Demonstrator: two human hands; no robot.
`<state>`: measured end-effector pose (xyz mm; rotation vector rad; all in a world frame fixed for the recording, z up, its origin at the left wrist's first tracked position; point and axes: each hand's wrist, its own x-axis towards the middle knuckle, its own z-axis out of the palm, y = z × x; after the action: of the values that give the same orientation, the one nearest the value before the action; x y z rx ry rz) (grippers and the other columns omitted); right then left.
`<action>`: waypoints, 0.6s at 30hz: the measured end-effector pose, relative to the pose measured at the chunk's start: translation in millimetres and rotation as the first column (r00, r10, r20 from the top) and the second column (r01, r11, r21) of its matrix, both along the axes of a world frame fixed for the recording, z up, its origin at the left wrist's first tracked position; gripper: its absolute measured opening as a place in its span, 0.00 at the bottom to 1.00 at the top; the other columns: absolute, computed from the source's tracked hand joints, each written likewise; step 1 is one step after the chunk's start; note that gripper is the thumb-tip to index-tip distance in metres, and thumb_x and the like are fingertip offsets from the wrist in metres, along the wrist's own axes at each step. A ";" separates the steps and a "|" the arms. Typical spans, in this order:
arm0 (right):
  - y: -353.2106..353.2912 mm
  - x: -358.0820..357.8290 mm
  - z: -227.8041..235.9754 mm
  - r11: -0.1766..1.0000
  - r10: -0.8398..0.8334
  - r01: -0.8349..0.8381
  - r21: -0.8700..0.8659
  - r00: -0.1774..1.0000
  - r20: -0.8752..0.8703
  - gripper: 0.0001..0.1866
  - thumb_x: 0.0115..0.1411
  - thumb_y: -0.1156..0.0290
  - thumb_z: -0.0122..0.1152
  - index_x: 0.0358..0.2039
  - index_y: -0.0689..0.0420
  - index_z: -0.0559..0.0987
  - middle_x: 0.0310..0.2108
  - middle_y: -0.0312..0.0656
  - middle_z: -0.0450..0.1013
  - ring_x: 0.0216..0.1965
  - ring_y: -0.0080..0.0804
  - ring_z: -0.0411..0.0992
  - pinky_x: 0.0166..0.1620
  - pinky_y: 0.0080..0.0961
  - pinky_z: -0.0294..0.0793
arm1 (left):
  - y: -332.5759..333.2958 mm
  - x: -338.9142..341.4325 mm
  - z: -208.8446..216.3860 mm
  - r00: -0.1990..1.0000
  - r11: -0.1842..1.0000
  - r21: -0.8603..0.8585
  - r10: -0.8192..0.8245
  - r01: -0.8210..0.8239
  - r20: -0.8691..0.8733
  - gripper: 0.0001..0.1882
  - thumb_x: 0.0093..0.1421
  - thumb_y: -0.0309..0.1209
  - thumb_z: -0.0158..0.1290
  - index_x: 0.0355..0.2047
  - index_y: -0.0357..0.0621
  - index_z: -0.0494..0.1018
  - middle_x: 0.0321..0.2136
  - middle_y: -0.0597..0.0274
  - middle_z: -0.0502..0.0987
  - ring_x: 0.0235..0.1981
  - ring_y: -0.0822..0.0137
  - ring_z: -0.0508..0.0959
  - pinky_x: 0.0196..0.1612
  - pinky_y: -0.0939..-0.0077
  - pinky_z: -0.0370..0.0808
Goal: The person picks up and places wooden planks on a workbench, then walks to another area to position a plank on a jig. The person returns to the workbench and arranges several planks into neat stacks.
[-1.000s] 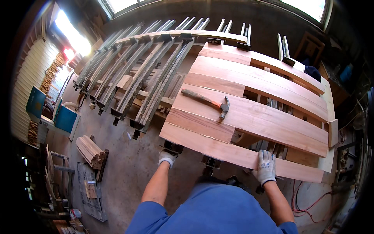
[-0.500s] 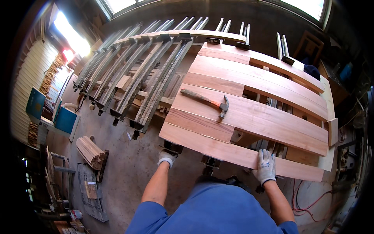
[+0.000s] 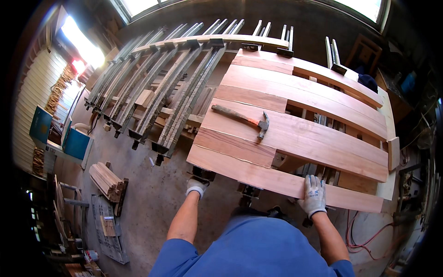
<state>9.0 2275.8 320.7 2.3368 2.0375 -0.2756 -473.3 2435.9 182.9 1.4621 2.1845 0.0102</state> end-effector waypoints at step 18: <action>2.5 0.7 3.4 1.000 0.000 0.001 -0.028 1.000 0.020 0.52 0.44 0.54 0.76 0.68 0.58 0.62 0.66 0.50 0.60 0.69 0.51 0.55 0.72 0.51 0.48 | -1.3 -2.5 -8.4 0.999 0.998 0.049 0.049 -0.050 0.013 0.28 0.45 0.45 0.70 0.45 0.47 0.81 0.44 0.49 0.83 0.46 0.47 0.82 0.45 0.59 0.80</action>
<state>9.7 2278.3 324.0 2.3144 2.0107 -0.2775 -475.8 2434.7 174.5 1.4306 2.2251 0.0900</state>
